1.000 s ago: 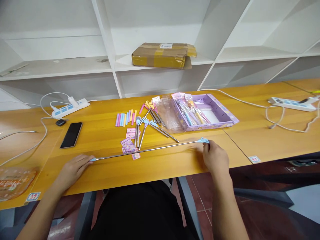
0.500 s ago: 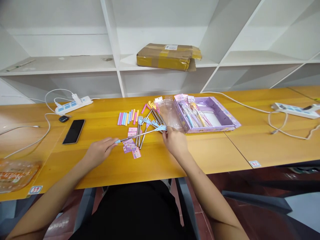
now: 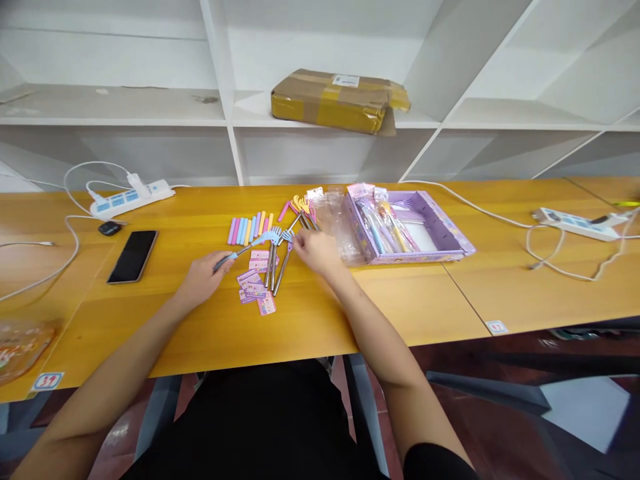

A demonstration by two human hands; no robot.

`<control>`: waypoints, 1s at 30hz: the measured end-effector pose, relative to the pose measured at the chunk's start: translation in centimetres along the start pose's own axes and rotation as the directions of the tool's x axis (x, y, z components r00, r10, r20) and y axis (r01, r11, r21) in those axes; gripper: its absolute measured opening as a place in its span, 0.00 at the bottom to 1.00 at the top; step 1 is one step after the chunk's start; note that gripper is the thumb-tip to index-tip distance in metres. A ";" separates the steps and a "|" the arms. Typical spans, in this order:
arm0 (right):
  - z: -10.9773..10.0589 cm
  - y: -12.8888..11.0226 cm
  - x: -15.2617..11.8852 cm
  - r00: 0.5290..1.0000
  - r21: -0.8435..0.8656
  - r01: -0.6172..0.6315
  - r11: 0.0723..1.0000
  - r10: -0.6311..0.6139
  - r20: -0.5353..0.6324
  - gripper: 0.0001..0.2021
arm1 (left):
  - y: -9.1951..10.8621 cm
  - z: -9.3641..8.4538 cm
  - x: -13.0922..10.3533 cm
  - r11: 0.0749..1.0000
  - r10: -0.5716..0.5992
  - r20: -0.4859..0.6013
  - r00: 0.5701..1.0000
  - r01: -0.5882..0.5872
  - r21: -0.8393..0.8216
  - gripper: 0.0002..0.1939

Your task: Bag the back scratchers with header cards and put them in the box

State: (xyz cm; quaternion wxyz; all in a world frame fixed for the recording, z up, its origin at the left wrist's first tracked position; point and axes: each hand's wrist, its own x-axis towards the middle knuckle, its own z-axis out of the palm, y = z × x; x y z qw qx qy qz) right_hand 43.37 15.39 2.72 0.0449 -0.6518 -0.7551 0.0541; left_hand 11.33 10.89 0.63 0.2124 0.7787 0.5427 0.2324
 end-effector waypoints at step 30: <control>2.9 -7.0 -1.7 0.981 0.938 0.155 0.310 -0.161 -0.108 0.22 | 4.3 5.0 -0.3 0.640 -0.175 0.153 0.973 0.230 -0.733 0.27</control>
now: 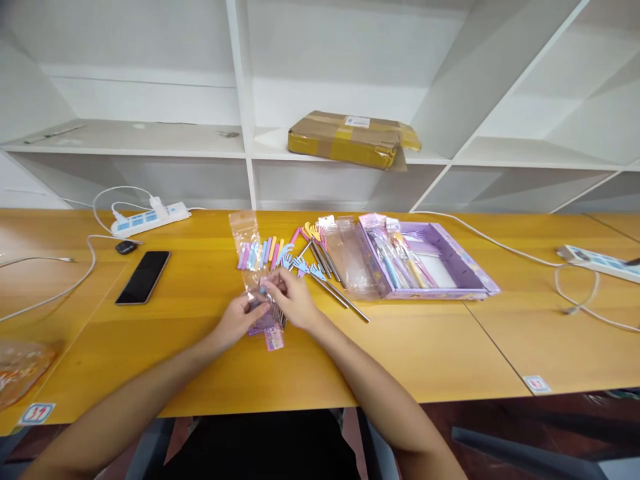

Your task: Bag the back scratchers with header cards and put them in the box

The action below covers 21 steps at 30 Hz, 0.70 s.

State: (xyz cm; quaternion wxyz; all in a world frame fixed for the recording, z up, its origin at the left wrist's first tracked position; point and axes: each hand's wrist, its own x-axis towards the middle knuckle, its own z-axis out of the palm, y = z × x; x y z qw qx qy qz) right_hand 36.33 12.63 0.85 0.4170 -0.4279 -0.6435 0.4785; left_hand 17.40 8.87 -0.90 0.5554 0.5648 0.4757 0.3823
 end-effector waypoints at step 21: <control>-1.6 1.1 -1.3 0.986 0.361 -0.144 0.921 0.101 0.135 0.20 | -1.1 -4.5 1.5 0.938 -0.017 -0.487 0.873 -0.155 -0.310 0.20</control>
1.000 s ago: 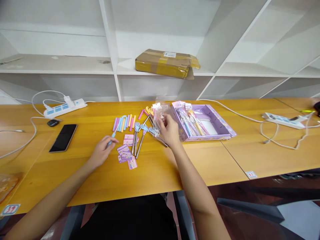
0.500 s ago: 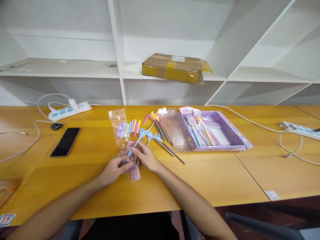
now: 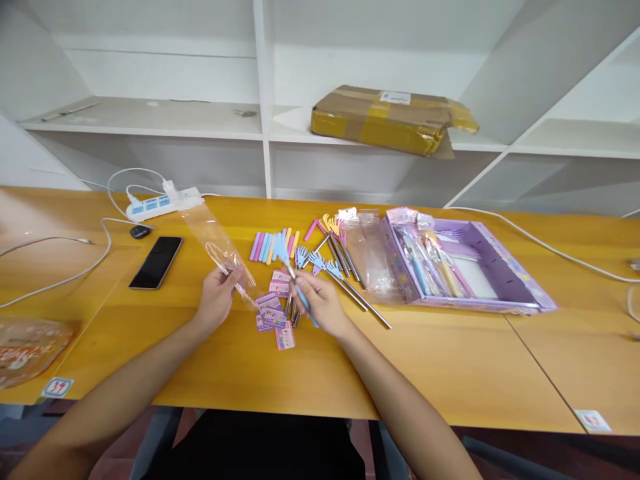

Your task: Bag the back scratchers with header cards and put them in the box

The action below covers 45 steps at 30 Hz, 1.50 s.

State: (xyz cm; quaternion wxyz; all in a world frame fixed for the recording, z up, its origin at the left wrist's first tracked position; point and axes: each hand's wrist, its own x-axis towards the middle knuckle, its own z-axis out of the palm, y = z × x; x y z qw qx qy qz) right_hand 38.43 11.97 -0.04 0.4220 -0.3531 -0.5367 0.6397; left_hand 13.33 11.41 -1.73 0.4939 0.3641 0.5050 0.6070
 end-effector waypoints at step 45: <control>0.8 1.3 -0.5 0.975 -0.310 0.010 0.951 0.060 0.216 0.16 | 2.4 -0.6 2.2 0.954 -0.075 -0.134 0.988 0.032 -0.297 0.22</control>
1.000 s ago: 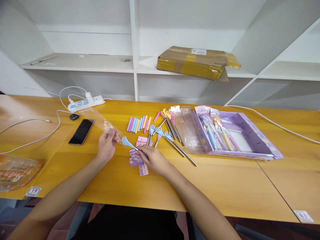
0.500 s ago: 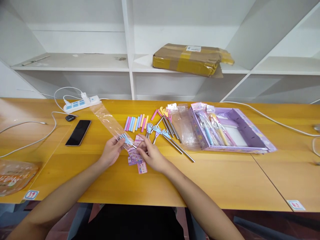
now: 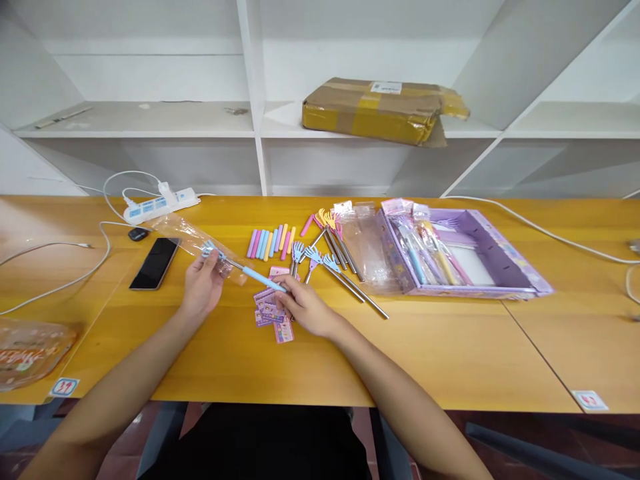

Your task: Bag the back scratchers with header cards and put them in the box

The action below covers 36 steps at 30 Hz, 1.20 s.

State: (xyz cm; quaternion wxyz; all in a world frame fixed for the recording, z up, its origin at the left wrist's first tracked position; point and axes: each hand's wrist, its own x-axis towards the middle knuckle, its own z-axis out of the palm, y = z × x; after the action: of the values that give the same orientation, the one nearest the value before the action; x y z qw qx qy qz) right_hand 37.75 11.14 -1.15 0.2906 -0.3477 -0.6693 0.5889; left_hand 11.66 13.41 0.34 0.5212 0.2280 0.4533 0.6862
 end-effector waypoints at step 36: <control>0.3 -0.3 0.0 0.864 -0.515 0.399 0.759 -0.499 -0.065 0.05 | -3.2 0.1 -4.0 0.867 -0.348 0.434 0.831 0.110 0.486 0.25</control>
State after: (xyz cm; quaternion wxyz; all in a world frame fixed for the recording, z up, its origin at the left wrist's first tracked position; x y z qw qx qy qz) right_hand 37.47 10.90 -0.86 0.3922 -0.2942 -0.8263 0.2771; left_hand 14.73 9.85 -1.70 0.6369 0.4549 0.4674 0.4111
